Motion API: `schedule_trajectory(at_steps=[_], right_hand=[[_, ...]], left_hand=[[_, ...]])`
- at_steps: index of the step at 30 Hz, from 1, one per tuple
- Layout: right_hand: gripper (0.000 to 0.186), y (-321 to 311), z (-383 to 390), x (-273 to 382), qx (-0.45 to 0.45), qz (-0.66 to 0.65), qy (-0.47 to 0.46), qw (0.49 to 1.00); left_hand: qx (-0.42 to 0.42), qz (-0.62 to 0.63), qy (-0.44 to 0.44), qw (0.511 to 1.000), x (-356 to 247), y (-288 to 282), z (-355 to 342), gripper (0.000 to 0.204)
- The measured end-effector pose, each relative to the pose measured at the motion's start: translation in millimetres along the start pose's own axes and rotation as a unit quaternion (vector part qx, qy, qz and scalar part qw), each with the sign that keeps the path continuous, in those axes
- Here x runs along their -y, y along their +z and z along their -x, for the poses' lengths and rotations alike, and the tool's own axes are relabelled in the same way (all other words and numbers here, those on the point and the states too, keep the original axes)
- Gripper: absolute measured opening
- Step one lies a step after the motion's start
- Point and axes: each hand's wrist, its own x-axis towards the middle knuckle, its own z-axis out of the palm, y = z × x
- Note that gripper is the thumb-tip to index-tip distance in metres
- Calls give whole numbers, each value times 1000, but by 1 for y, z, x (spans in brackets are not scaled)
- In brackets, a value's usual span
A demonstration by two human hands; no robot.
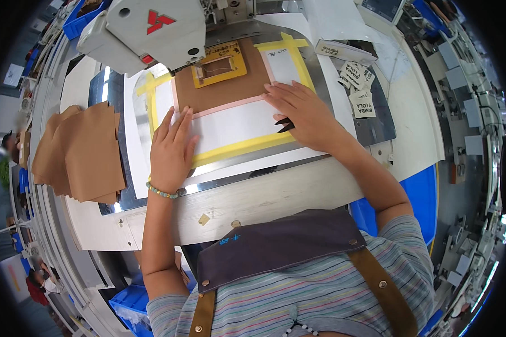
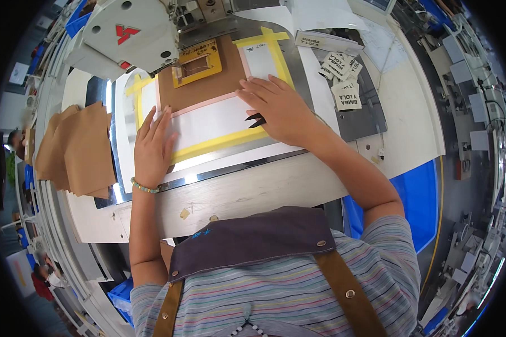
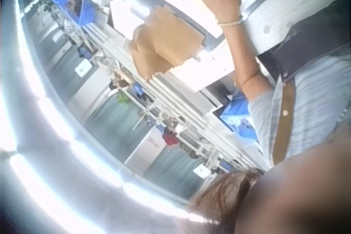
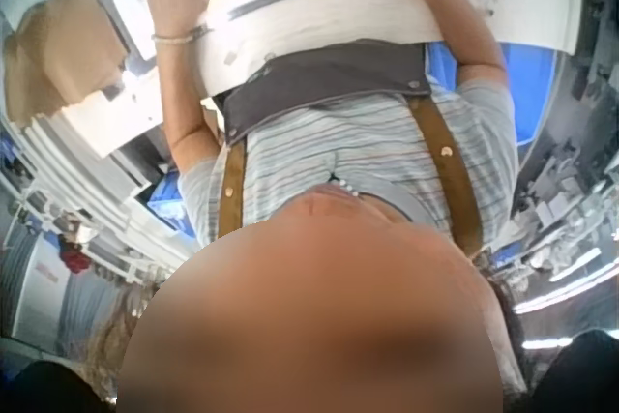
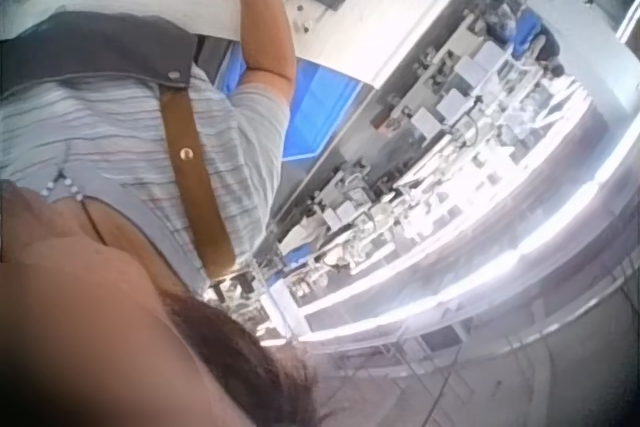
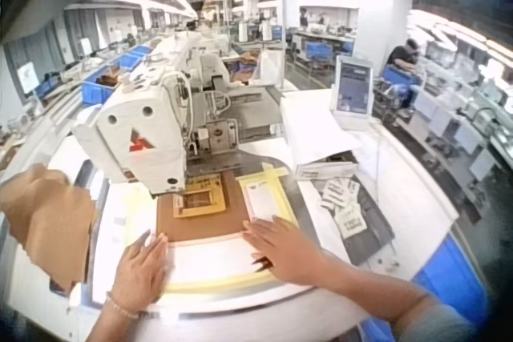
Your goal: Sewing brand labels onto pieces of brown leather fabric using an industrial sewing machine.
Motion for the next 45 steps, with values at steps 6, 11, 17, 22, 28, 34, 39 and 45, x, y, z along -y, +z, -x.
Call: schedule_trajectory(at_steps=[6, 11, 17, 22, 28, 34, 39, 45], right_hand=[[42, 4, 2, -1, -8, 58, -20, 998], [41, 8, 4, -1, -12, 65, -16, 998], [40, 1, 0, 0, -41, 88, -51, 994], [48, -18, -7, -2, -9, 29, 164, 986], [44, -42, 17, 1, -84, 124, 52, 987], [27, -93, 132, 96, 379, -245, 56, 890], [34, -82, 195, 136, 378, -152, 184, 894], [30, -20, 231, 127, 210, -149, 225, 940]], left_hand=[[-5, 20, -10, 1000, 4, 6, 2, 52], [6, 23, -8, 1000, 9, 10, 7, 50], [-6, 8, 18, 1000, -17, -17, -8, 47], [-67, 310, 128, 940, -93, -97, 28, 45], [-213, 637, 224, 706, -161, -140, 71, 35], [1, 725, 300, 620, -154, -132, 92, 28], [22, 726, 305, 616, -182, -140, 105, 32], [22, 746, 204, 634, -208, -154, 111, 30]])
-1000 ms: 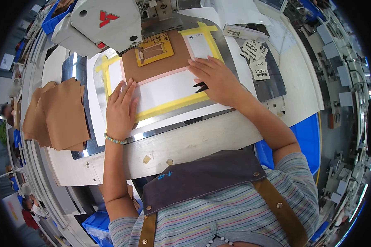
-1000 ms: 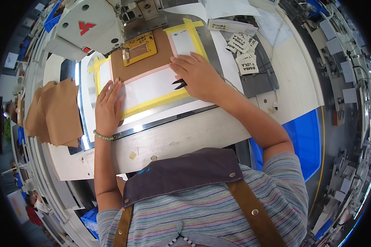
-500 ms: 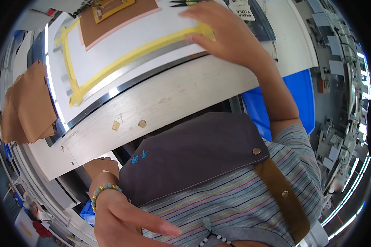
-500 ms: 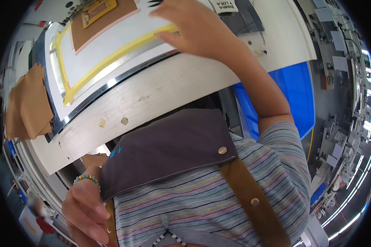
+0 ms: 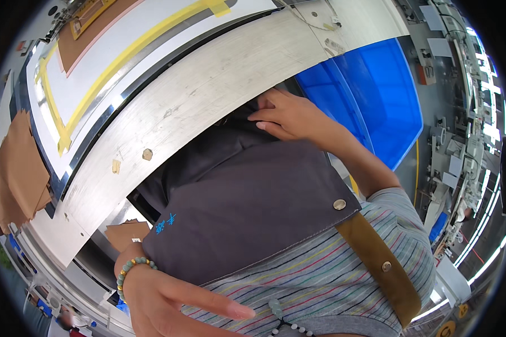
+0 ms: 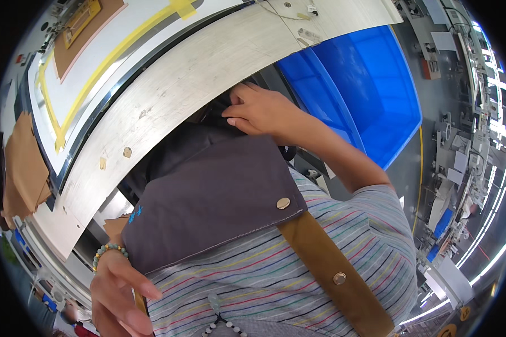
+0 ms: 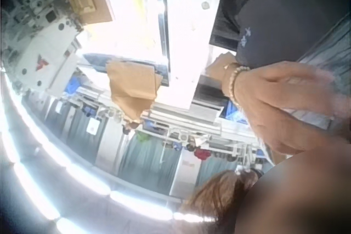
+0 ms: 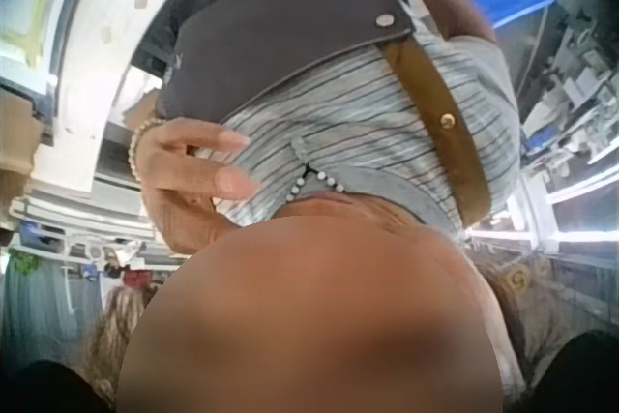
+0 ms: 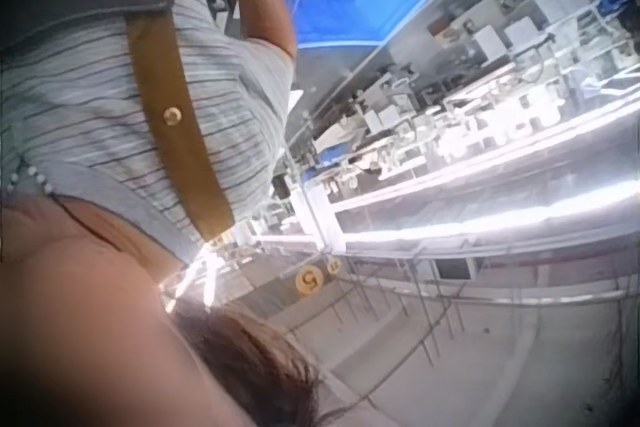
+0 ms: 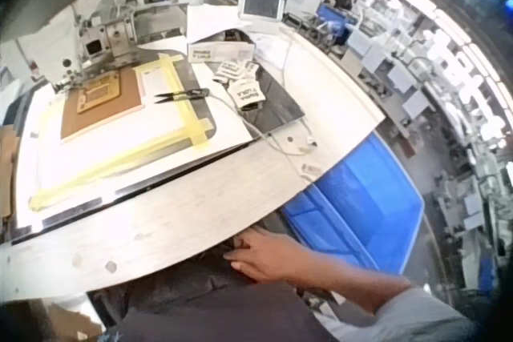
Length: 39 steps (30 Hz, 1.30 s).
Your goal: Sewing brand labels onto pieces of brown leather fabric using an industrial sewing machine.
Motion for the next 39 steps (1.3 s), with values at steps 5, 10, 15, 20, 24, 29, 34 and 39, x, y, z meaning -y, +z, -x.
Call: schedule_trajectory(at_steps=[5, 10, 15, 20, 24, 29, 34, 39], right_hand=[[37, 37, -17, -13, -78, 62, -53, 994], [38, 48, -31, -15, -114, 97, -72, 986], [39, 54, -41, -20, -97, 98, -78, 987], [38, 55, -50, -22, -82, 105, -77, 988], [36, 56, -46, -21, -90, 83, -36, 992], [37, 54, -42, -24, -147, 92, -103, 979], [33, 54, -43, -22, -156, 103, -100, 977], [36, 50, -42, -21, -114, 103, -69, 986]], left_hand=[[68, -2, 54, 996, 4, -12, 9, 29], [81, -8, 89, 993, 10, -8, 9, 24], [46, -12, 108, 993, 4, 16, -5, 23], [22, 0, 66, 998, 4, 10, 1, 25], [66, 39, 80, 994, 10, -9, 19, 25], [134, 21, 90, 987, 9, -19, 16, 22], [64, 2, 111, 992, 14, 0, -1, 24], [-91, -1, -10, 996, 0, 13, -6, 25]])
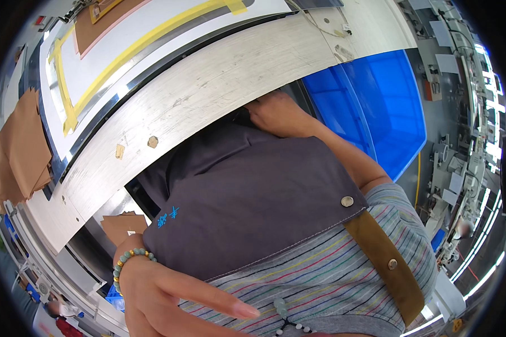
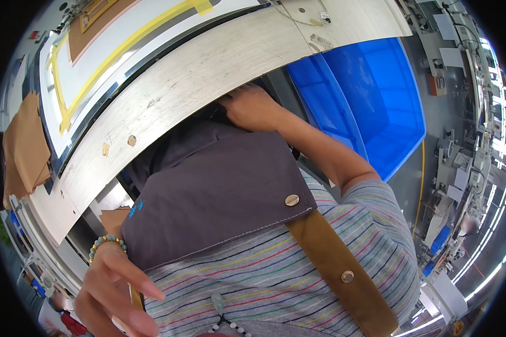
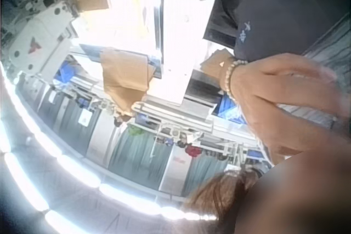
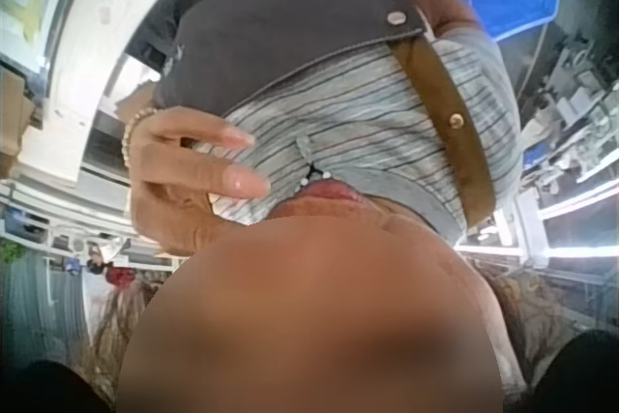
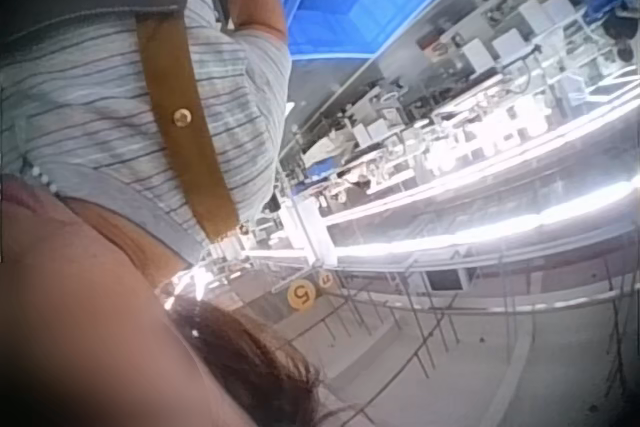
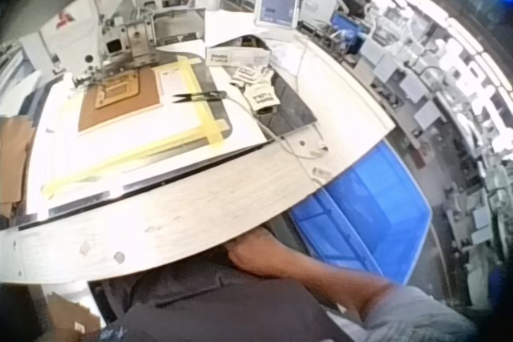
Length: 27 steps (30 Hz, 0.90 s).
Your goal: Sewing brand labels onto pieces of brown leather fabric using an industrial sewing machine.
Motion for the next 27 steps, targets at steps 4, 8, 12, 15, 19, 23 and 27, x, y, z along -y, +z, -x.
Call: schedule_trajectory(at_steps=[4, 8, 12, 15, 19, 23, 27], right_hand=[[31, -2, -1, 1, -25, 2, -32, 999], [31, -2, -2, 0, 5, -9, 2, 1000], [40, 1, -7, -9, -29, -18, 47, 998], [32, 0, -14, -22, -81, -37, 71, 994], [28, -5, -18, -21, -75, -84, 121, 986], [38, -15, -13, -17, 92, -137, 94, 982], [41, 1, -18, -11, 2, -232, 89, 969]], left_hand=[[183, 23, 117, 976, 16, -31, 0, 22], [163, 23, 91, 982, 17, -36, -3, 25], [182, 15, 121, 976, 19, -51, -13, 28], [225, -31, 40, 973, 13, -69, -16, 33], [257, -62, 19, 964, 16, -83, -16, 27], [290, -62, -24, 955, 21, -83, -24, 30], [285, -85, -2, 955, 18, -83, -31, 31]])
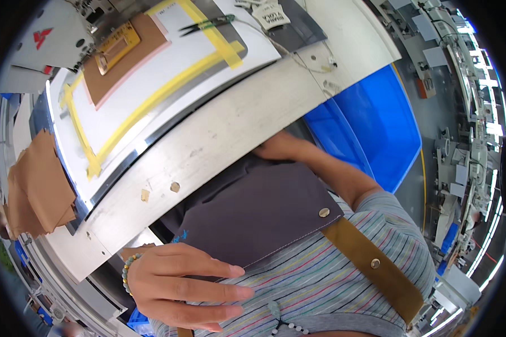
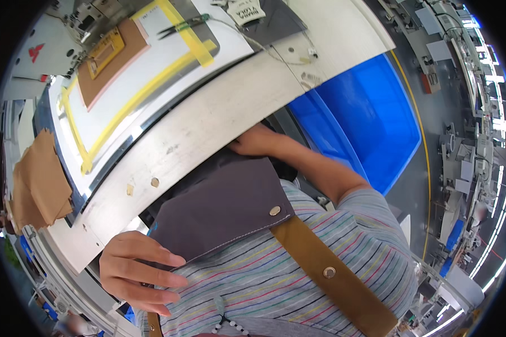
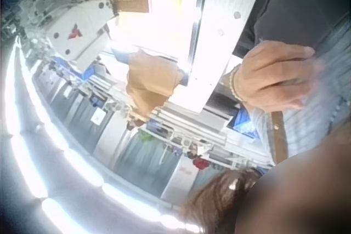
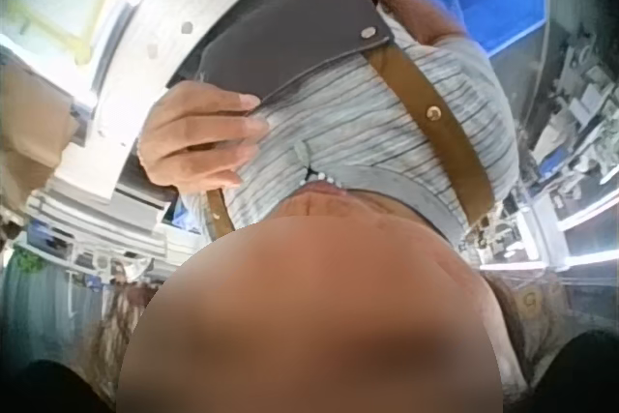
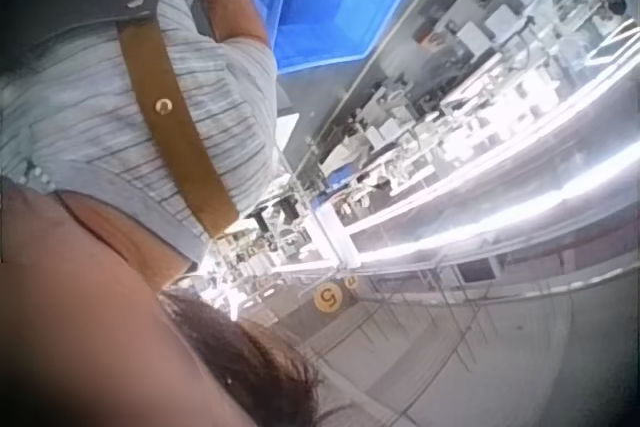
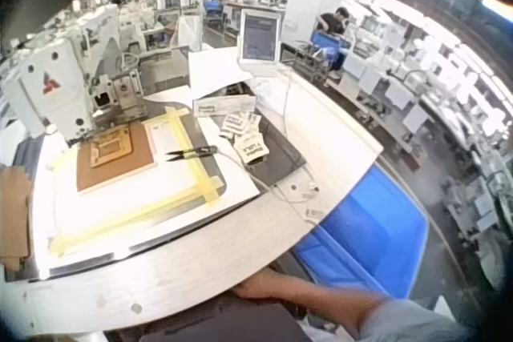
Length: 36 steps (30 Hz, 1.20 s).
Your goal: Sewing brand labels onto pieces of brown leather fabric using an industrial sewing machine.
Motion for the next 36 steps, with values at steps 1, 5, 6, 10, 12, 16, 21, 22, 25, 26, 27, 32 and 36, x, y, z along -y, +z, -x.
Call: schedule_trajectory(at_steps=[1, 5, 6, 10, 12, 16, 21, 22, 25, 26, 27, 32, 36], right_hand=[[40, 6, 0, -2, -15, -41, 3, 999], [36, 22, -7, -10, -89, -103, 8, 991], [36, 21, -7, -11, -81, -88, 30, 992], [40, 18, -8, -19, -73, -69, 8, 995], [40, 17, -5, -22, -85, -55, -30, 994], [36, 7, 6, -27, -74, -158, -17, 985], [34, -9, 25, -14, -32, 50, -105, 993], [32, -8, 30, -10, -56, 73, -140, 986], [29, -4, 36, -3, -83, 95, -165, 978], [29, -3, 36, -3, -73, 98, -160, 979], [29, -3, 37, -3, -74, 98, -164, 979], [29, -8, 43, -8, -68, 144, -151, 976], [28, -6, 44, -9, -75, 148, -136, 977]], left_hand=[[-18, 3, -10, 1000, -2, -1, -1, 31], [-18, -18, 18, 1000, -9, -7, -6, 31], [-14, -28, 24, 999, -8, -9, -9, 31], [-23, -4, 30, 999, 4, -11, -19, 29], [-16, -11, 50, 999, 13, -11, -20, 27], [-8, -59, 16, 998, 13, -3, -15, 26], [-9, -92, 27, 995, -22, 26, -18, 27], [-7, -80, -1, 997, -30, 36, -21, 26], [-58, -76, -61, 994, -42, 71, -27, 22], [-84, -53, -14, 995, -39, 78, -28, 25], [-110, -31, 34, 993, -36, 83, -30, 29], [-126, -44, 63, 989, -30, 93, -34, 34], [-110, -33, 78, 990, -32, 94, -35, 39]])
